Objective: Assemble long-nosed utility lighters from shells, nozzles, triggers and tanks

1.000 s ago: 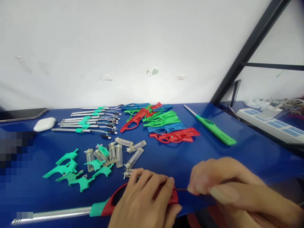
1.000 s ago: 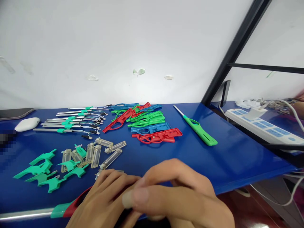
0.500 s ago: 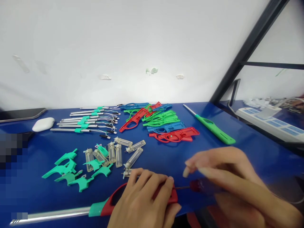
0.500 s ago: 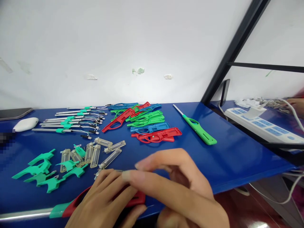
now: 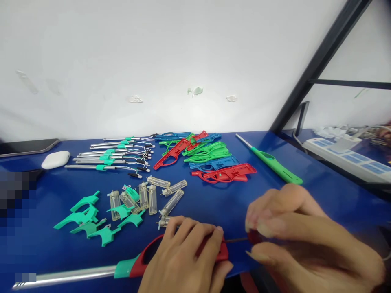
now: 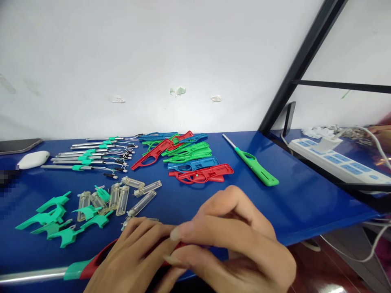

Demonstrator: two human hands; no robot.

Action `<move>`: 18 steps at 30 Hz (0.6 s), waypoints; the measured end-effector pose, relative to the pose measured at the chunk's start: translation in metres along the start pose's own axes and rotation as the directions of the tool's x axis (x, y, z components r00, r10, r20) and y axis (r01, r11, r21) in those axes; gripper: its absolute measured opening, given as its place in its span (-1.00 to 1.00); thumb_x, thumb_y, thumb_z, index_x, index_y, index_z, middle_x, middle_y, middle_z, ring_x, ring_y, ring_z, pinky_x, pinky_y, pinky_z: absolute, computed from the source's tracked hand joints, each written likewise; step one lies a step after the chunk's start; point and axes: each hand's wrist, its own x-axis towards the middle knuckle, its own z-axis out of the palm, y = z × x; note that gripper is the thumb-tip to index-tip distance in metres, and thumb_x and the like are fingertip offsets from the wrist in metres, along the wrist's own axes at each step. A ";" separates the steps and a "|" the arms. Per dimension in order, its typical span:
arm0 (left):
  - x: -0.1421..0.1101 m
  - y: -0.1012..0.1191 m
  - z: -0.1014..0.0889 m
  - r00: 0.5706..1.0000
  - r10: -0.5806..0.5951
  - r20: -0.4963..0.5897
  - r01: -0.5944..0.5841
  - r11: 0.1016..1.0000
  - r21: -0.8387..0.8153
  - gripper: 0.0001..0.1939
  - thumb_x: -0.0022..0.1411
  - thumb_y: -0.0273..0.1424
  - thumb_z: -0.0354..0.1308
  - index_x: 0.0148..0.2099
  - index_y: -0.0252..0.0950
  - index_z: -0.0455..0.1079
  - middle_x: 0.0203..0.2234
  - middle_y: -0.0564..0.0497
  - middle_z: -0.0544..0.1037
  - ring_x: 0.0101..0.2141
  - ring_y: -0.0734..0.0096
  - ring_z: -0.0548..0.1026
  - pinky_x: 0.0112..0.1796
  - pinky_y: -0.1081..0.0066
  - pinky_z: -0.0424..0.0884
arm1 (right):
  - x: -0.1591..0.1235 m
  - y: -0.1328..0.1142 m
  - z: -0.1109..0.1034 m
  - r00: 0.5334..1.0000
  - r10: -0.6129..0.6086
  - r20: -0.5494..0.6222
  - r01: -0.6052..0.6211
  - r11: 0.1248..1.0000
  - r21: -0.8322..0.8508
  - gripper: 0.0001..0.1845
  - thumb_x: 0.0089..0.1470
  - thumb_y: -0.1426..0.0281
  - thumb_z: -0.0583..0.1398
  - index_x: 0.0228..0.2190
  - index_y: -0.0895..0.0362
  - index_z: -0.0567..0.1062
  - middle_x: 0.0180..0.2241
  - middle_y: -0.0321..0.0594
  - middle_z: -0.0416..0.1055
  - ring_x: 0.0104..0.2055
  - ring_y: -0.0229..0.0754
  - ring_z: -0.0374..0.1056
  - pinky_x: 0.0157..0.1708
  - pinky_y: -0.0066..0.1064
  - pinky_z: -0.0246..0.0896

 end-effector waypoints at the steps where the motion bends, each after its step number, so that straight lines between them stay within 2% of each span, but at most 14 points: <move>1: 0.003 0.001 0.000 1.000 -0.002 -0.009 0.002 1.000 0.008 -0.77 0.59 -0.26 0.24 0.20 -0.10 0.60 -0.18 0.01 0.67 -0.15 0.22 0.65 -0.01 0.21 0.62 | 0.000 0.000 -0.001 1.000 0.001 -0.013 -0.001 0.999 -0.035 -0.74 0.19 0.35 0.56 -0.07 -0.09 0.82 -0.38 -0.35 0.62 -0.41 -0.24 0.55 -0.45 -0.44 0.56; 4: 0.012 0.005 0.000 0.999 -0.013 -0.039 0.014 0.999 0.031 -0.72 0.56 -0.19 0.27 0.22 -0.08 0.60 -0.13 -0.04 0.67 -0.05 0.11 0.64 0.05 0.13 0.61 | -0.004 0.000 -0.004 0.996 0.064 0.065 -0.060 0.996 -0.071 -0.69 0.36 0.27 0.43 0.11 -0.15 0.77 -0.16 -0.29 0.74 -0.23 -0.16 0.66 -0.29 -0.40 0.65; 6: 0.017 0.007 0.001 0.999 -0.018 -0.040 0.019 0.999 0.039 -0.70 0.55 -0.16 0.28 0.22 -0.07 0.61 -0.11 -0.05 0.67 -0.02 0.09 0.63 0.07 0.11 0.61 | -0.006 0.001 -0.004 0.986 0.074 0.150 -0.077 0.997 0.013 -0.68 0.45 0.33 0.33 0.14 -0.17 0.74 -0.14 -0.33 0.77 -0.25 -0.18 0.68 -0.29 -0.41 0.66; 7: 0.019 0.008 0.002 0.999 -0.019 -0.037 0.021 0.999 0.042 -0.70 0.55 -0.16 0.28 0.22 -0.07 0.61 -0.11 -0.06 0.68 -0.01 0.08 0.62 0.08 0.10 0.61 | -0.005 0.002 -0.003 0.984 0.064 0.164 -0.075 0.995 0.064 -0.71 0.45 0.37 0.33 0.10 -0.15 0.75 -0.19 -0.34 0.76 -0.31 -0.21 0.66 -0.34 -0.43 0.64; 9: 0.018 0.009 0.002 0.999 -0.022 -0.028 0.023 0.999 0.044 -0.69 0.55 -0.15 0.28 0.23 -0.07 0.61 -0.11 -0.06 0.69 -0.02 0.08 0.63 0.07 0.11 0.61 | -0.003 0.004 0.001 0.990 0.022 0.142 -0.043 0.989 0.143 -0.83 0.40 0.38 0.40 -0.03 -0.07 0.77 -0.32 -0.36 0.72 -0.42 -0.25 0.56 -0.41 -0.44 0.59; 11: 0.013 0.008 0.001 1.000 -0.022 -0.014 0.022 0.999 0.044 -0.70 0.56 -0.16 0.29 0.23 -0.07 0.61 -0.13 -0.05 0.70 -0.05 0.11 0.64 0.04 0.15 0.61 | 0.000 0.006 0.007 0.994 -0.006 0.109 -0.013 0.984 0.177 -0.93 0.33 0.36 0.47 -0.15 0.00 0.73 -0.38 -0.36 0.67 -0.44 -0.27 0.47 -0.43 -0.44 0.54; 15: 0.000 -0.001 0.000 0.999 0.019 0.049 -0.020 0.999 0.030 -0.68 0.64 -0.18 0.20 0.26 -0.16 0.58 -0.10 -0.02 0.74 -0.14 0.22 0.67 -0.09 0.26 0.62 | 0.001 0.008 0.012 0.999 0.011 0.049 -0.020 0.983 0.182 -0.79 0.25 0.31 0.54 -0.29 0.05 0.63 -0.45 -0.38 0.52 -0.46 -0.30 0.40 -0.47 -0.46 0.43; 18: -0.006 -0.006 0.003 0.997 0.072 0.020 -0.073 0.996 0.053 -0.73 0.67 -0.25 0.18 0.24 -0.21 0.58 -0.09 0.00 0.76 -0.14 0.27 0.71 -0.07 0.27 0.64 | 0.001 0.009 0.003 0.997 0.079 -0.017 -0.074 0.976 0.206 -0.81 0.28 0.28 0.52 -0.24 0.01 0.64 -0.44 -0.37 0.44 -0.43 -0.27 0.36 -0.45 -0.45 0.42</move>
